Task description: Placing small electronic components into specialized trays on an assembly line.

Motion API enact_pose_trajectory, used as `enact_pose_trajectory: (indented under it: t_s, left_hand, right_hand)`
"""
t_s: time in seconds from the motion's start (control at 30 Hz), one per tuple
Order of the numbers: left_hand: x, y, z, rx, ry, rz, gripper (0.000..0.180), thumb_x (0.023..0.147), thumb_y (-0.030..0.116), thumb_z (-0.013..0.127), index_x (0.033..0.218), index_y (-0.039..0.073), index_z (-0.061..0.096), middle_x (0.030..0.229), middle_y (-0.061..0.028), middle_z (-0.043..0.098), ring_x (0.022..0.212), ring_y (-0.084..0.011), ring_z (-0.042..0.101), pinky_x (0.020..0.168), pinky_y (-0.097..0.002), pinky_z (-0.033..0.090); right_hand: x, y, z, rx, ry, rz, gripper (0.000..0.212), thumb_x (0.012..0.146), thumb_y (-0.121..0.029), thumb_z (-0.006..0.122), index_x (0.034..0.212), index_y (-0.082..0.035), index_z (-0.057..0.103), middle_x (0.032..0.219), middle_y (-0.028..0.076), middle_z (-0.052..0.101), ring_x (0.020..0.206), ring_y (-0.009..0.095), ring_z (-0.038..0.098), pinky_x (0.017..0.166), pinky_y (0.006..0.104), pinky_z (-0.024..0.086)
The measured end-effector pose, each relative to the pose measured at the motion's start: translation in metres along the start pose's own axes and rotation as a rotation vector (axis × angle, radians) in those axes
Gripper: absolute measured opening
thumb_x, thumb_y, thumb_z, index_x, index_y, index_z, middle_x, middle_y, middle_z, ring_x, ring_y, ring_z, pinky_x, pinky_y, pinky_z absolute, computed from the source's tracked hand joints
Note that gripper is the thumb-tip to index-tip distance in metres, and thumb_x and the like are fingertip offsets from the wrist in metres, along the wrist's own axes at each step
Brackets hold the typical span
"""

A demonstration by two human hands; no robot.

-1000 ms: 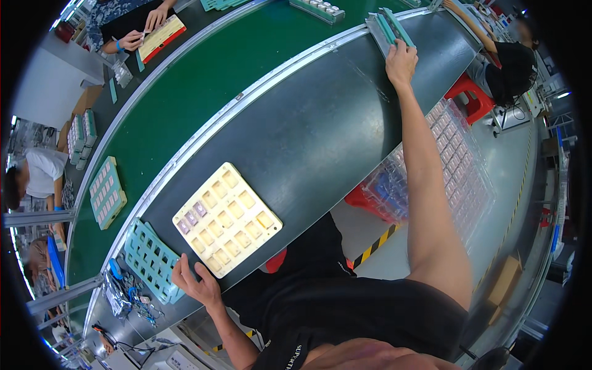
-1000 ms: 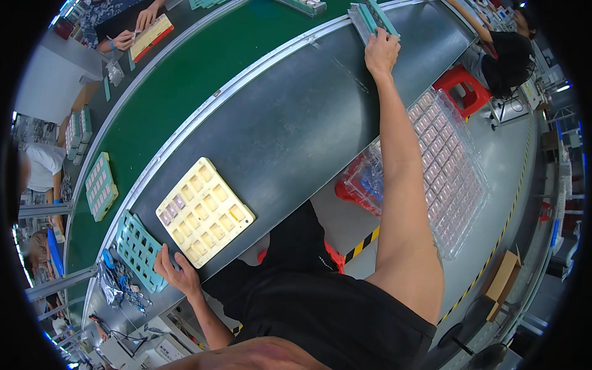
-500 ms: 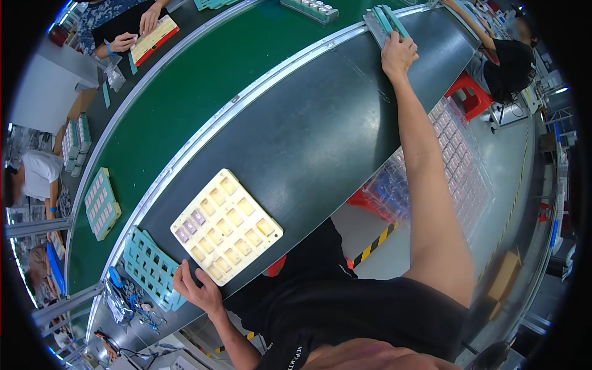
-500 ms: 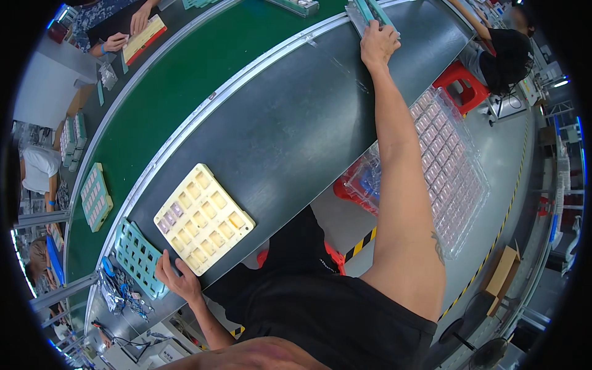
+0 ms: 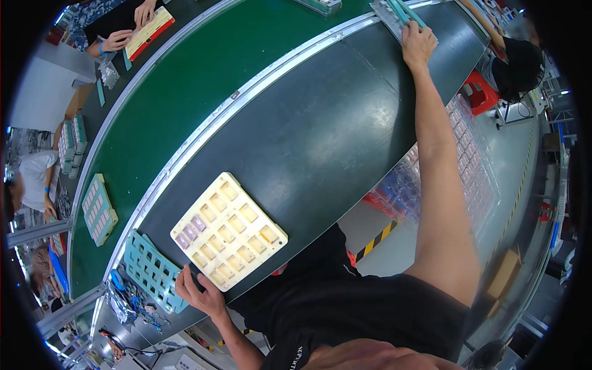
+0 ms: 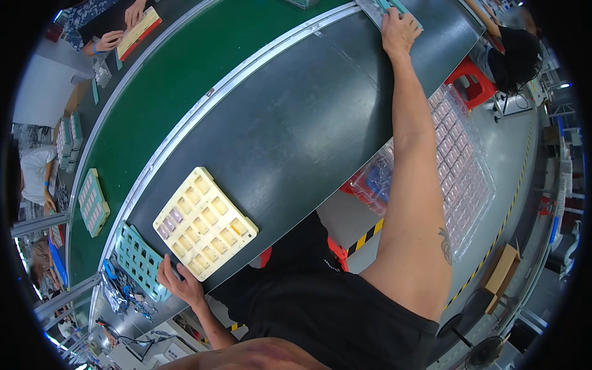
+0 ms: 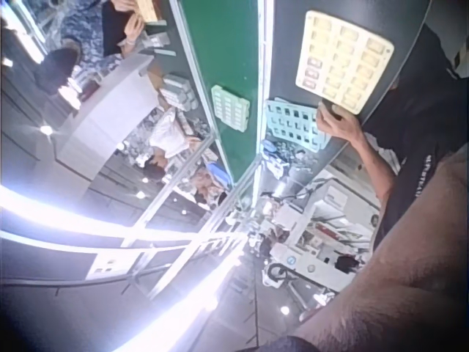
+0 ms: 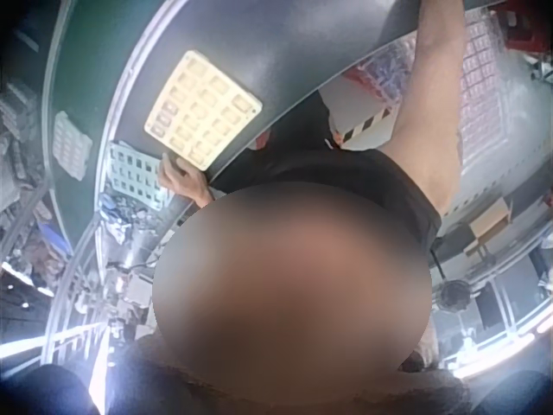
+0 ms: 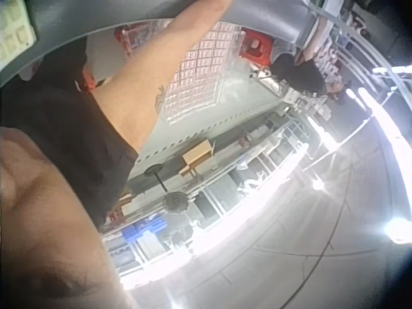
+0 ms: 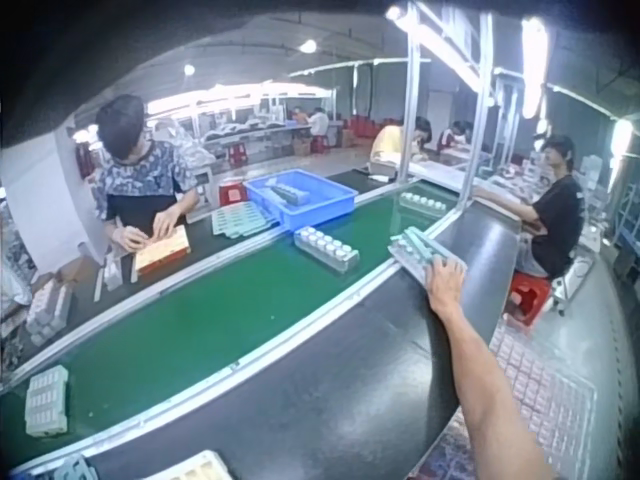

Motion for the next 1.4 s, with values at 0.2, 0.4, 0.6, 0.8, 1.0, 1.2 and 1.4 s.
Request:
enact_pose_trajectory:
  t_s: [0.2, 0.4, 0.6, 0.8, 1.0, 1.2, 1.4]
  left_hand:
    - [0.001, 0.002, -0.001, 0.005, -0.006, -0.002, 0.039, 0.086, 0.003, 0.060, 0.125, 0.000, 0.062, 0.117, -0.0175, 0.057, 0.110, -0.0336, 0.052, 0.097, -0.0445, 0.041]
    - [0.000, -0.001, 0.000, -0.001, -0.031, -0.022, 0.038, 0.086, 0.002, 0.060, 0.125, 0.000, 0.062, 0.117, -0.0171, 0.057, 0.110, -0.0334, 0.052, 0.098, -0.0445, 0.040]
    - [0.002, 0.000, 0.000, -0.017, -0.026, -0.028, 0.038, 0.085, 0.002, 0.060, 0.124, 0.000, 0.062, 0.116, -0.0172, 0.058, 0.110, -0.0335, 0.052, 0.098, -0.0443, 0.040]
    - [0.007, 0.004, -0.002, -0.040, -0.002, -0.038, 0.039, 0.084, -0.001, 0.059, 0.122, -0.001, 0.063, 0.115, -0.0176, 0.058, 0.108, -0.0333, 0.053, 0.096, -0.0433, 0.042]
    - [0.002, 0.004, -0.005, -0.044, 0.023, -0.057, 0.039, 0.081, -0.005, 0.060, 0.119, -0.001, 0.064, 0.113, -0.0172, 0.059, 0.106, -0.0333, 0.055, 0.095, -0.0432, 0.043]
    - [0.005, 0.002, -0.001, -0.058, 0.091, -0.039, 0.036, 0.079, -0.003, 0.065, 0.114, 0.001, 0.068, 0.110, -0.0168, 0.063, 0.104, -0.0342, 0.057, 0.094, -0.0423, 0.045]
    - [0.005, -0.002, -0.013, -0.101, 0.134, -0.012, 0.034, 0.075, -0.001, 0.068, 0.109, 0.003, 0.070, 0.105, -0.0147, 0.062, 0.098, -0.0337, 0.059, 0.087, -0.0424, 0.047]
  right_hand:
    - [0.000, 0.020, 0.003, 0.032, -0.092, 0.030, 0.027, 0.096, -0.038, 0.057, 0.118, -0.025, 0.065, 0.111, 0.012, 0.060, 0.113, 0.036, 0.054, 0.100, 0.0566, 0.035]
    - [0.003, 0.019, -0.007, -0.019, -0.153, 0.038, 0.030, 0.097, -0.042, 0.054, 0.124, -0.033, 0.063, 0.119, 0.008, 0.062, 0.117, 0.037, 0.053, 0.100, 0.0536, 0.039]
    - [0.003, 0.034, 0.003, 0.043, -0.180, 0.131, 0.031, 0.096, -0.040, 0.057, 0.126, -0.035, 0.062, 0.127, 0.005, 0.059, 0.125, 0.034, 0.047, 0.102, 0.0565, 0.033]
    - [0.023, -0.014, -0.010, 0.088, 0.051, -0.017, 0.043, 0.090, -0.041, 0.064, 0.129, -0.022, 0.062, 0.117, 0.016, 0.064, 0.110, 0.036, 0.058, 0.095, 0.0518, 0.043]
    - [0.040, -0.198, 0.022, 0.568, -0.343, -0.087, 0.080, 0.078, -0.041, 0.075, 0.139, 0.003, 0.046, 0.126, 0.030, 0.059, 0.107, 0.038, 0.063, 0.095, 0.0436, 0.049]
    - [0.047, -0.189, 0.082, 0.662, -0.453, -0.052, 0.083, 0.075, -0.055, 0.075, 0.139, -0.010, 0.049, 0.121, 0.025, 0.065, 0.111, 0.041, 0.064, 0.091, 0.0455, 0.052]
    - [0.027, -0.256, -0.029, 0.473, -0.624, 0.047, 0.080, 0.077, -0.063, 0.067, 0.141, -0.019, 0.045, 0.120, 0.026, 0.065, 0.112, 0.045, 0.062, 0.094, 0.0493, 0.048]
Point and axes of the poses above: each hand's wrist, its own x-axis towards the middle knuckle, its own z-axis out of the palm, y = z × x, the point moved 4 cm from there along x, towards the middle knuckle
